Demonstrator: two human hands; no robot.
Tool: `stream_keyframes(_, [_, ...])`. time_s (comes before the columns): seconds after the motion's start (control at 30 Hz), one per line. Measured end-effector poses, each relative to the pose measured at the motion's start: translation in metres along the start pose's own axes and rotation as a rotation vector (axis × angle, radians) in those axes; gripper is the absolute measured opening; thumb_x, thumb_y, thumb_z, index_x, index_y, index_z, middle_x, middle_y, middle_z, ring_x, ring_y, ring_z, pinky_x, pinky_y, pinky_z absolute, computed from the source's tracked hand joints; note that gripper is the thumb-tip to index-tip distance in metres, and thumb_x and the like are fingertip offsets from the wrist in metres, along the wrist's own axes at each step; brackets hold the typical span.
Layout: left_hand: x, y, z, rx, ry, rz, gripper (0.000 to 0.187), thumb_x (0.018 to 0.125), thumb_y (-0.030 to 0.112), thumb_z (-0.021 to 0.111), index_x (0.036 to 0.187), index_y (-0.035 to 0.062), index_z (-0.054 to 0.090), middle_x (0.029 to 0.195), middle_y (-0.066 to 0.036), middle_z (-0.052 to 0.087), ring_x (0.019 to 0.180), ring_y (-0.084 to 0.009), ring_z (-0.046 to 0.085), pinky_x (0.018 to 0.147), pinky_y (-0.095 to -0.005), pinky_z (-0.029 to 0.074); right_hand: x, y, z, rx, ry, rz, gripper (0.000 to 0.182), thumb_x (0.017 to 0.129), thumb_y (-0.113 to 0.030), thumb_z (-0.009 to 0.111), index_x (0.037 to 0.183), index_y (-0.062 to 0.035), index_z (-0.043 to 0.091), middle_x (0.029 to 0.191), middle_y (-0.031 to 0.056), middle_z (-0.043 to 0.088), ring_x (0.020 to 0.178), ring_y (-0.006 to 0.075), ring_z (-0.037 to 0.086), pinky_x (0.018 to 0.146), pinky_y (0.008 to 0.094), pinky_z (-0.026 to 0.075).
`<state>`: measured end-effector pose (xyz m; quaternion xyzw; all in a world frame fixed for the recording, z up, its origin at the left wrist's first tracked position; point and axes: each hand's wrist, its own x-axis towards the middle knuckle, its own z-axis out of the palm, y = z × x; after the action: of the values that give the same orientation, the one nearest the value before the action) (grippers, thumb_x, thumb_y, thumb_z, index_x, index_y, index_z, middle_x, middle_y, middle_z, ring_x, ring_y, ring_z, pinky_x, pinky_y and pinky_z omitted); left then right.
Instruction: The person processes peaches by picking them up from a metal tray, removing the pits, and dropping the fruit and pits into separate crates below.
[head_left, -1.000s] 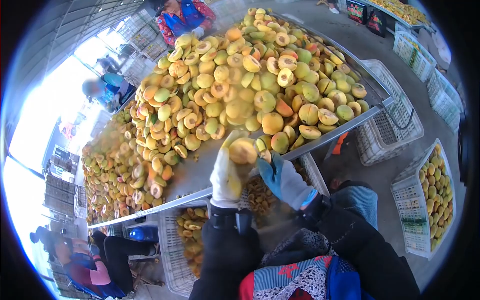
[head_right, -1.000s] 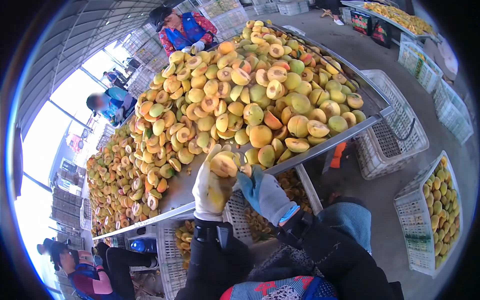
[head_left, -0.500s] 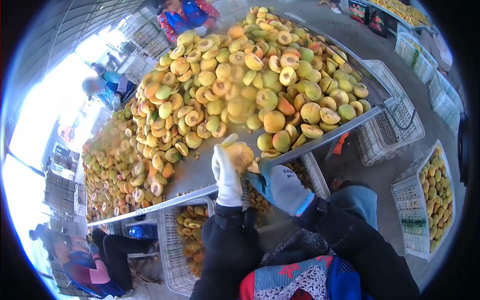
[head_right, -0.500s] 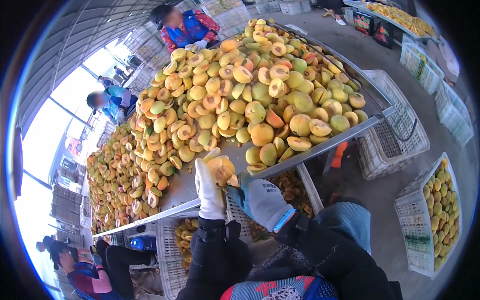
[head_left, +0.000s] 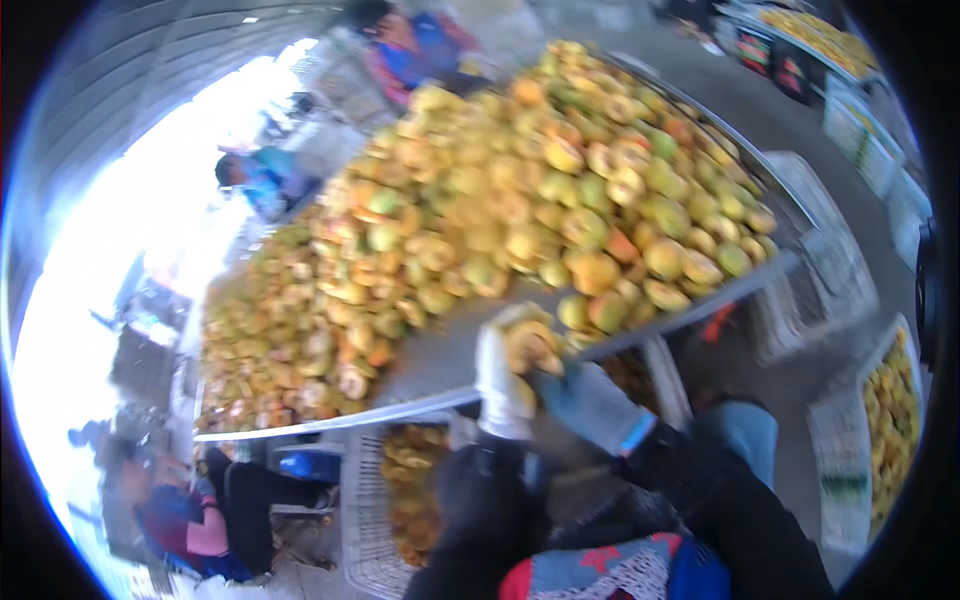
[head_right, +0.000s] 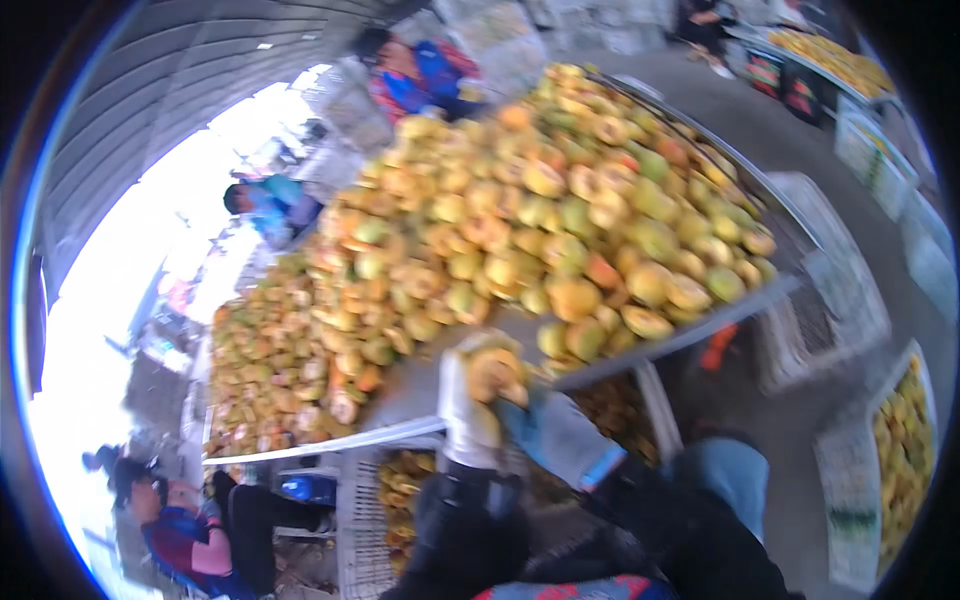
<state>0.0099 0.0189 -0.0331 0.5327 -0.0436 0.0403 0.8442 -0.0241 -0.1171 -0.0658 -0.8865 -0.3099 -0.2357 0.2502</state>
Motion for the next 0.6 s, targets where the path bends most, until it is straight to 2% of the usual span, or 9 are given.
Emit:
stream_keyframes(0.03, [-0.008, 0.016, 0.024, -0.05, 0.1, 0.011, 0.045, 0.104, 0.038, 0.045, 0.122, 0.0002, 0.059, 0.111, -0.013, 0.067, 0.102, -0.0218, 0.064, 0.091, -0.0345, 0.052, 0.009, -0.011, -0.012, 0.692, 0.031, 0.418, 0.022, 0.1, -0.021, 0.055, 0.102, 0.0001, 0.061, 0.081, 0.0205, 0.067, 0.067, 0.0363, 0.067, 0.051, 0.0458, 0.047])
stream_keyframes(0.1, [-0.006, 0.006, 0.012, -0.034, 0.054, 0.098, 0.046, 0.104, 0.04, 0.045, 0.118, -0.0006, 0.062, 0.112, -0.014, 0.068, 0.1, -0.0248, 0.065, 0.092, -0.0371, 0.053, 0.019, -0.017, -0.007, 0.847, 0.115, 0.447, 0.028, 0.099, -0.026, 0.057, 0.097, 0.0012, 0.064, 0.078, 0.0223, 0.068, 0.069, 0.0399, 0.067, 0.058, 0.0466, 0.049])
stream_keyframes(0.13, [-0.005, 0.01, 0.015, -0.109, 0.122, 0.008, 0.044, 0.103, 0.039, 0.049, 0.117, -0.001, 0.062, 0.11, -0.015, 0.068, 0.097, -0.0264, 0.066, 0.087, -0.0394, 0.055, 0.025, -0.021, -0.038, 0.779, -0.254, 0.659, 0.028, 0.099, -0.026, 0.058, 0.098, 0.0016, 0.065, 0.082, 0.0241, 0.068, 0.073, 0.0407, 0.068, 0.063, 0.0462, 0.05])
stream_keyframes(0.17, [-0.007, 0.016, 0.022, -0.126, 0.171, -0.008, 0.04, 0.102, 0.035, 0.053, 0.115, -0.0015, 0.062, 0.109, -0.016, 0.068, 0.094, -0.0263, 0.066, 0.08, -0.039, 0.057, 0.012, -0.019, -0.017, 0.791, -0.016, 0.511, 0.03, 0.099, -0.027, 0.058, 0.095, 0.0026, 0.065, 0.082, 0.0249, 0.068, 0.075, 0.0382, 0.069, 0.064, 0.0454, 0.05])
stream_keyframes(0.23, [-0.011, 0.02, 0.027, -0.1, 0.226, -0.039, 0.035, 0.102, 0.031, 0.053, 0.108, -0.0011, 0.065, 0.106, -0.016, 0.068, 0.091, -0.0247, 0.067, 0.077, -0.0378, 0.058, 0.007, -0.019, -0.015, 0.623, -0.16, 0.578, 0.032, 0.1, -0.027, 0.057, 0.098, 0.003, 0.065, 0.084, 0.0248, 0.068, 0.077, 0.035, 0.069, 0.066, 0.0441, 0.05])
stream_keyframes(0.33, [-0.011, 0.03, 0.024, -0.018, 0.171, -0.125, 0.033, 0.101, 0.028, 0.053, 0.1, -0.0013, 0.068, 0.096, -0.013, 0.069, 0.086, -0.0204, 0.066, 0.075, -0.0332, 0.056, 0.002, -0.022, -0.007, 0.926, -0.094, 0.549, 0.032, 0.1, -0.027, 0.056, 0.101, 0.0034, 0.065, 0.085, 0.0242, 0.069, 0.078, 0.0346, 0.069, 0.068, 0.0425, 0.05])
stream_keyframes(0.43, [-0.01, 0.032, 0.018, 0.168, 0.06, -0.115, 0.033, 0.1, 0.026, 0.053, 0.094, -0.0017, 0.07, 0.084, -0.009, 0.069, 0.079, -0.0168, 0.064, 0.07, -0.0287, 0.052, 0.0, -0.024, -0.015, 1.082, -0.269, 0.638, 0.034, 0.102, -0.028, 0.052, 0.103, 0.0035, 0.066, 0.087, 0.0222, 0.07, 0.079, 0.033, 0.068, 0.069, 0.041, 0.05])
stream_keyframes(0.53, [-0.011, 0.034, 0.021, 0.555, 0.065, -0.034, 0.037, 0.101, 0.027, 0.052, 0.091, -0.0024, 0.071, 0.078, -0.007, 0.067, 0.074, -0.0148, 0.062, 0.067, -0.0269, 0.049, -0.004, -0.025, -0.013, 1.007, -0.318, 0.626, 0.037, 0.103, -0.031, 0.052, 0.106, 0.0044, 0.062, 0.083, 0.0157, 0.07, 0.075, 0.0298, 0.066, 0.069, 0.0422, 0.051])
stream_keyframes(0.6, [-0.008, 0.04, 0.013, 0.445, -0.064, -0.138, 0.04, 0.101, 0.029, 0.051, 0.089, -0.0028, 0.071, 0.079, -0.009, 0.068, 0.073, -0.0148, 0.063, 0.067, -0.0279, 0.049, -0.005, -0.017, -0.017, 0.721, -0.273, 0.212, 0.04, 0.103, -0.038, 0.05, 0.104, 0.0013, 0.059, 0.072, 0.0085, 0.062, 0.062, 0.0238, 0.059, 0.058, 0.0394, 0.048])
